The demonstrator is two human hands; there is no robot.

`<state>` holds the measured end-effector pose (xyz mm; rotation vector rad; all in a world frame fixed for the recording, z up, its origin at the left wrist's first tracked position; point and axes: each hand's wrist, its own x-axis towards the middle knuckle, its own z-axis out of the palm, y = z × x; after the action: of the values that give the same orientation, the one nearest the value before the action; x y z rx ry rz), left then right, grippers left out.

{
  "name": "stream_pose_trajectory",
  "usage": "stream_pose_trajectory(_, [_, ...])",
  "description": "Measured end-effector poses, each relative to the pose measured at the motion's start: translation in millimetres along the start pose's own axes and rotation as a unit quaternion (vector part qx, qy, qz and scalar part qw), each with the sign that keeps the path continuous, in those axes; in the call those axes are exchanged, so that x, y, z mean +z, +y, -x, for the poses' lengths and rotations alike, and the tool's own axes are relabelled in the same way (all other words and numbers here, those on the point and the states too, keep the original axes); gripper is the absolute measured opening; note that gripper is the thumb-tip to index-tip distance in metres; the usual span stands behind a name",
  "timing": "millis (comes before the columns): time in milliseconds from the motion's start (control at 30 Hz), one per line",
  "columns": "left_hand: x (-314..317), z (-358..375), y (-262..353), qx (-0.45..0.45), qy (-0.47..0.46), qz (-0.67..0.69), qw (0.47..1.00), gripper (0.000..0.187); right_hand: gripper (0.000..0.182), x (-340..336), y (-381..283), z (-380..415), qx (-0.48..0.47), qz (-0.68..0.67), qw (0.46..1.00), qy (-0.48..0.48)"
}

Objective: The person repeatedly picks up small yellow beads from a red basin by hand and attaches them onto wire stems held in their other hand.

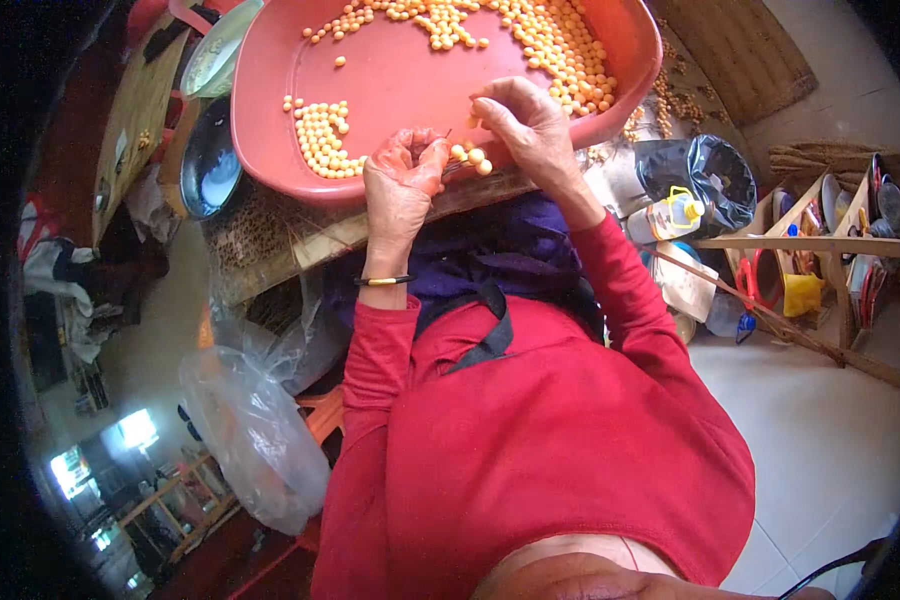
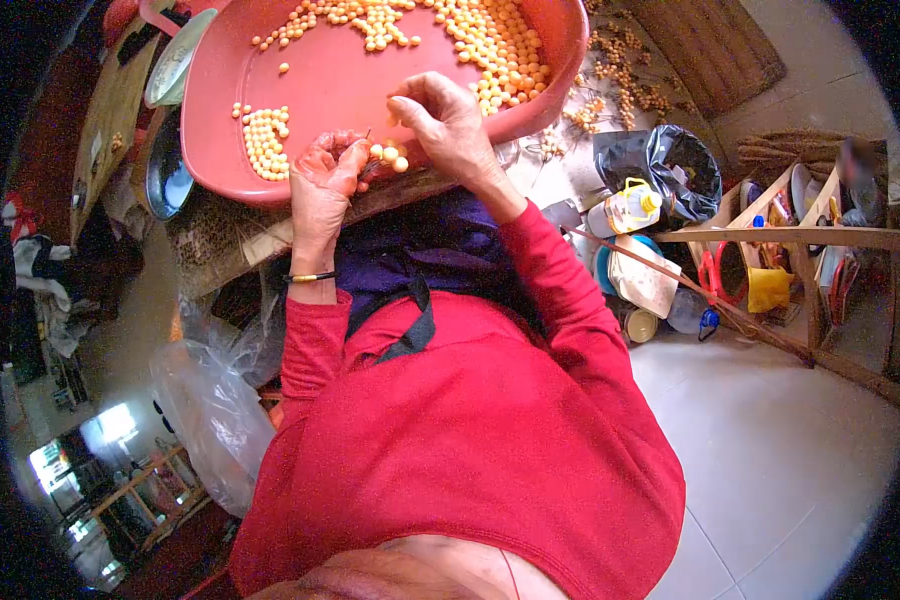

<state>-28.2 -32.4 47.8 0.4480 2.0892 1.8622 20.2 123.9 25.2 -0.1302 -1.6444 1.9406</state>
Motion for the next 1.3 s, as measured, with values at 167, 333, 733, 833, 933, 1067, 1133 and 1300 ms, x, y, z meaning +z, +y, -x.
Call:
stream_pose_trajectory(167, [4, -1, -2, 0.021, 0.022, 0.031, 0.999, 0.007, 0.005, 3, -1, 4, 0.009, -0.010, 0.999, -0.030])
stream_pose_trajectory(333, [3, -1, -5, 0.018, 0.025, 0.011, 0.999, 0.008, 0.005, 1, -4, 3, 0.036, 0.036, 0.996, -0.072])
stream_pose_trajectory(733, [-1, -1, -1, 0.006, 0.004, -0.080, 0.997, 0.013, 0.003, 5, 9, 6, -0.017, 0.069, 0.994, -0.086])
stream_pose_trajectory(833, [-1, -2, -2, 0.017, 0.005, -0.071, 0.997, 0.013, 0.004, 4, 5, 4, 0.013, 0.044, 0.994, -0.096])
stream_pose_trajectory(933, [-2, -3, -5, 0.028, 0.004, -0.062, 0.998, 0.012, 0.004, 3, 2, 3, 0.094, -0.021, 0.990, -0.105])
stream_pose_trajectory(1067, [-2, -3, -9, 0.033, 0.009, -0.073, 0.997, 0.012, 0.004, 3, 6, 3, 0.049, 0.019, 0.992, -0.114])
stream_pose_trajectory(1133, [-2, -2, -8, 0.034, 0.009, -0.078, 0.996, 0.011, 0.004, 4, 7, 3, 0.035, 0.032, 0.992, -0.116])
stream_pose_trajectory(1300, [4, 1, -3, 0.066, 0.034, -0.034, 0.997, 0.007, 0.004, 4, 9, 3, 0.048, 0.027, 0.991, -0.122])
